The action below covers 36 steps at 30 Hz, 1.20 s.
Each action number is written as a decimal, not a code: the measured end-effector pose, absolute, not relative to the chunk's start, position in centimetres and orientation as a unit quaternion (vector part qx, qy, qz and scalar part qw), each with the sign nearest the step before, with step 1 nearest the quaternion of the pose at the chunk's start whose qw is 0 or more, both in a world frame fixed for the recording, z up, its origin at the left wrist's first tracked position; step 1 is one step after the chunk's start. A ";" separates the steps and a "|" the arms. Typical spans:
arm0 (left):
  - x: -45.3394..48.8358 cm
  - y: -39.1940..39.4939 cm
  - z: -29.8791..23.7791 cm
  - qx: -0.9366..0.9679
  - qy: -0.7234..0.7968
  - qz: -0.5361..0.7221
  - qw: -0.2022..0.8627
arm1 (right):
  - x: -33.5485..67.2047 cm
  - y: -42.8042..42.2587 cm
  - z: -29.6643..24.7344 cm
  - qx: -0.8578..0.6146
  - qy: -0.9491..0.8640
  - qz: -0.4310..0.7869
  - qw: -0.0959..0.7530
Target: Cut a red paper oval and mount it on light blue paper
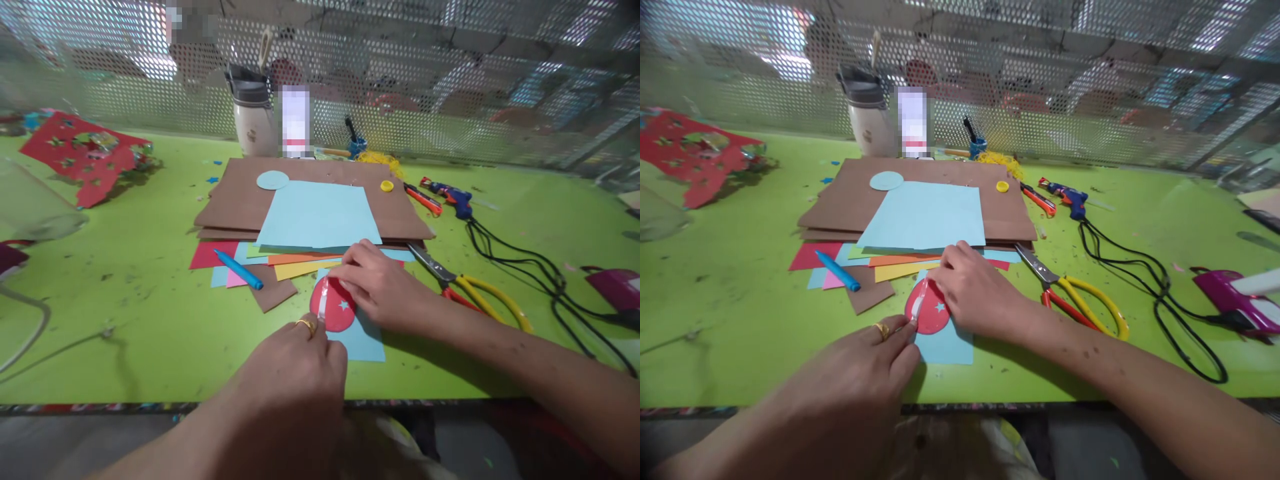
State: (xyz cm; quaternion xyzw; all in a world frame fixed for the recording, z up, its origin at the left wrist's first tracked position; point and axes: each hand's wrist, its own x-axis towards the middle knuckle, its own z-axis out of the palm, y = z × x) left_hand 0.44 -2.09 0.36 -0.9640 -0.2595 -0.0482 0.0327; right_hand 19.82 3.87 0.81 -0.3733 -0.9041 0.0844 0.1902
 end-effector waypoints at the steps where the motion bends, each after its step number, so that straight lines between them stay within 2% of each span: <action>1: 0.4 -2.1 0.2 -0.964 -0.261 -0.050 0.033 | 19.8 3.7 0.8 -0.367 -0.907 0.089 0.187; 5: 0.4 -2.1 0.4 -0.963 -0.261 -0.052 0.035 | 19.7 3.7 0.6 -0.373 -0.905 0.098 0.180; 10: 0.4 -2.1 0.3 -0.965 -0.255 -0.054 0.040 | 20.1 4.1 0.6 -0.372 -0.890 0.139 0.223; 15: 0.4 -2.1 0.4 -0.966 -0.249 -0.055 0.038 | 20.1 4.1 0.6 -0.397 -0.894 0.110 0.175; 19: 0.7 -1.9 1.4 -0.967 -0.251 -0.029 0.029 | 20.3 4.1 0.7 -0.413 -0.879 0.110 0.213; 24: 0.5 -2.1 1.8 -0.966 -0.255 -0.041 0.010 | 19.9 3.2 1.1 -0.388 -0.892 0.126 0.193; 31: 0.4 -2.6 1.5 -0.966 -0.257 -0.032 0.009 | 20.1 1.8 2.2 -0.376 -0.889 0.161 0.206; 36: 0.4 -2.7 2.2 -0.958 -0.287 -0.026 -0.007 | 19.9 1.9 2.0 -0.334 -0.914 0.132 0.190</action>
